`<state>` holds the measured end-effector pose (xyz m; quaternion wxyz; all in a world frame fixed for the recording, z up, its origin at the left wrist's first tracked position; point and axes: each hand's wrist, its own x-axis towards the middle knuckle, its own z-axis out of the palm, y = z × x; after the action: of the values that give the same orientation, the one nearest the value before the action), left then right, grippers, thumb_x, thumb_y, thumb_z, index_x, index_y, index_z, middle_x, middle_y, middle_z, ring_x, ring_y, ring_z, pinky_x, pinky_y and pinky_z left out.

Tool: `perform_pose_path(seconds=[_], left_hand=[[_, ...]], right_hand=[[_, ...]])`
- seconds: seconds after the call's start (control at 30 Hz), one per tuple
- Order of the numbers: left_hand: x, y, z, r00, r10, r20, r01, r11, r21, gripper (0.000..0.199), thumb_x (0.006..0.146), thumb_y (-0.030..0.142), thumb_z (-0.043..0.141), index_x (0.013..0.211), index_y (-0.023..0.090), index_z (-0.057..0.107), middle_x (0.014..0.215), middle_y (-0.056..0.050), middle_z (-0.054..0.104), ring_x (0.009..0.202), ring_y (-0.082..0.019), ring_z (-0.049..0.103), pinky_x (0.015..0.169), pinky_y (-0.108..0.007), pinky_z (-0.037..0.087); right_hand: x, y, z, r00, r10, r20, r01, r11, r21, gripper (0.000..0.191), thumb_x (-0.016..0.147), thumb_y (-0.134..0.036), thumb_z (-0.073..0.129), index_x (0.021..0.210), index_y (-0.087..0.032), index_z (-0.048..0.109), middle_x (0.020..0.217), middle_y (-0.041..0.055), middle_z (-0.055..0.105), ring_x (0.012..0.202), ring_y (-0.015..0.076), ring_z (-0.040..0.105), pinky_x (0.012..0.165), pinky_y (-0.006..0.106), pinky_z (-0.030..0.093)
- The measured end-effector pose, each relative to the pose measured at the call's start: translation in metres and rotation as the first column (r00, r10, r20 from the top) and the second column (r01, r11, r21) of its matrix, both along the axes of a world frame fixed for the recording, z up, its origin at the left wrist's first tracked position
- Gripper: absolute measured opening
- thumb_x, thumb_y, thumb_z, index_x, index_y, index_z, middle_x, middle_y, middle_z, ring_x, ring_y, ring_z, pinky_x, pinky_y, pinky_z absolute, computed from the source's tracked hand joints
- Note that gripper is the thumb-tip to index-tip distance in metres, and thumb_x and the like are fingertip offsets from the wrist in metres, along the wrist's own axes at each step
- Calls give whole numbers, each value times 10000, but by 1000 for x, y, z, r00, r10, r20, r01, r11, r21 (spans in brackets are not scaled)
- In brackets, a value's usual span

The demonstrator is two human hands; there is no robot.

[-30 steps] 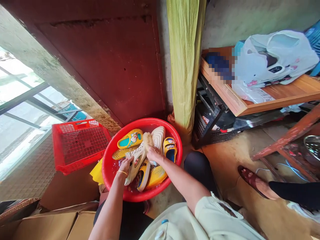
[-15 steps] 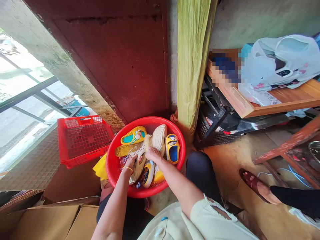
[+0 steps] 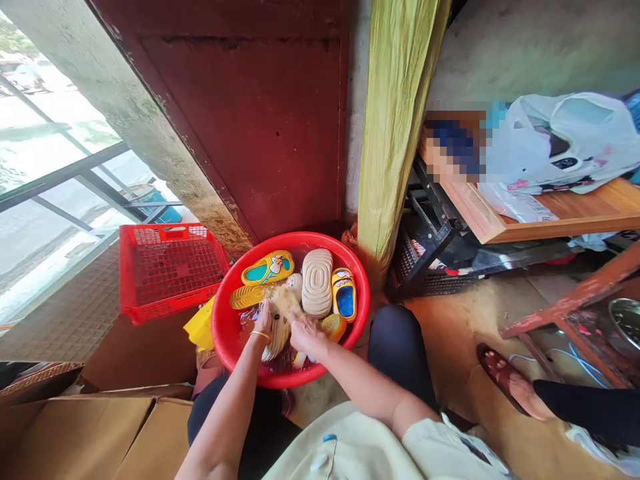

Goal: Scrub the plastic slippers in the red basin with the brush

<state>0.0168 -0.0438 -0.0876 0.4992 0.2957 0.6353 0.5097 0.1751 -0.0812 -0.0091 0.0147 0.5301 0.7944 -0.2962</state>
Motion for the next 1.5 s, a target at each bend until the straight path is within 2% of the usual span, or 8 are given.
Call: perform_pose_path(seconds=[0.2, 0.5, 0.7, 0.97, 1.23, 1.3, 1.4, 1.5], left_hand=[[19, -15, -1, 967, -65, -246, 86, 993, 78, 516, 957, 577, 503, 1136, 141, 712, 1298, -178, 718, 1320, -311, 610, 1174, -457, 410], [26, -28, -5, 844, -226, -487, 321, 939, 122, 269, 853, 336, 579, 1065, 201, 675, 1120, -121, 751, 1091, -267, 670, 1029, -412, 478], [30, -32, -2, 897, -193, -398, 271, 951, 147, 154, 763, 356, 614, 803, 207, 620, 728, -31, 637, 738, -208, 604, 776, -356, 516], [4, -28, 33, 997, -77, 20, 72, 975, 209, 526, 683, 526, 815, 1048, 159, 722, 969, -111, 752, 837, -239, 679, 759, -362, 568], [14, -39, 45, 969, -230, -89, 245, 946, 213, 495, 856, 581, 662, 1123, 168, 715, 887, -97, 753, 768, -245, 688, 735, -381, 573], [25, -39, 38, 896, -271, -353, 359, 908, 215, 388, 921, 536, 570, 1025, 189, 708, 902, -89, 744, 833, -249, 680, 802, -386, 567], [40, -37, 26, 606, -314, -731, 523, 850, 69, 293, 978, 401, 463, 870, 217, 663, 868, -110, 708, 880, -263, 665, 874, -396, 533], [50, -35, 15, 463, -349, -815, 584, 811, -16, 238, 954, 273, 455, 815, 215, 640, 877, -148, 688, 935, -297, 661, 926, -433, 501]], right_hand=[[-1, 51, 10, 999, -52, 9, 52, 997, 55, 500, 934, -135, 502, 1428, -124, 585, 1291, 211, 721, 1226, 305, 676, 999, 386, 510], [62, 27, 5, 975, 214, -59, -209, 974, 83, 602, 961, -227, 466, 1559, -274, 511, 1330, 108, 729, 1221, 291, 681, 1029, 382, 493], [45, 67, 1, 998, 67, 12, -68, 994, 88, 539, 946, -240, 507, 1476, -239, 604, 1270, 162, 737, 1207, 346, 675, 1028, 446, 492], [55, 81, -18, 983, -97, -156, 117, 986, 122, 667, 927, -183, 513, 1590, -233, 463, 1453, 102, 658, 1324, 250, 617, 1130, 357, 444], [94, 68, -18, 949, -202, -243, 233, 967, 105, 626, 986, -241, 449, 1608, -180, 420, 1285, 95, 740, 1130, 238, 713, 990, 366, 553], [96, 68, -13, 925, -247, -287, 291, 949, 121, 634, 1001, -255, 417, 1629, -175, 381, 1249, 97, 750, 1113, 245, 717, 982, 381, 560], [100, 73, 0, 904, -242, -352, 325, 925, 199, 624, 992, -228, 416, 1612, -160, 416, 1377, 116, 696, 1253, 249, 655, 1075, 380, 513], [99, 74, 13, 948, -154, -278, 228, 939, 257, 640, 960, -173, 446, 1599, -159, 443, 1530, 110, 590, 1384, 236, 556, 1168, 360, 432]])
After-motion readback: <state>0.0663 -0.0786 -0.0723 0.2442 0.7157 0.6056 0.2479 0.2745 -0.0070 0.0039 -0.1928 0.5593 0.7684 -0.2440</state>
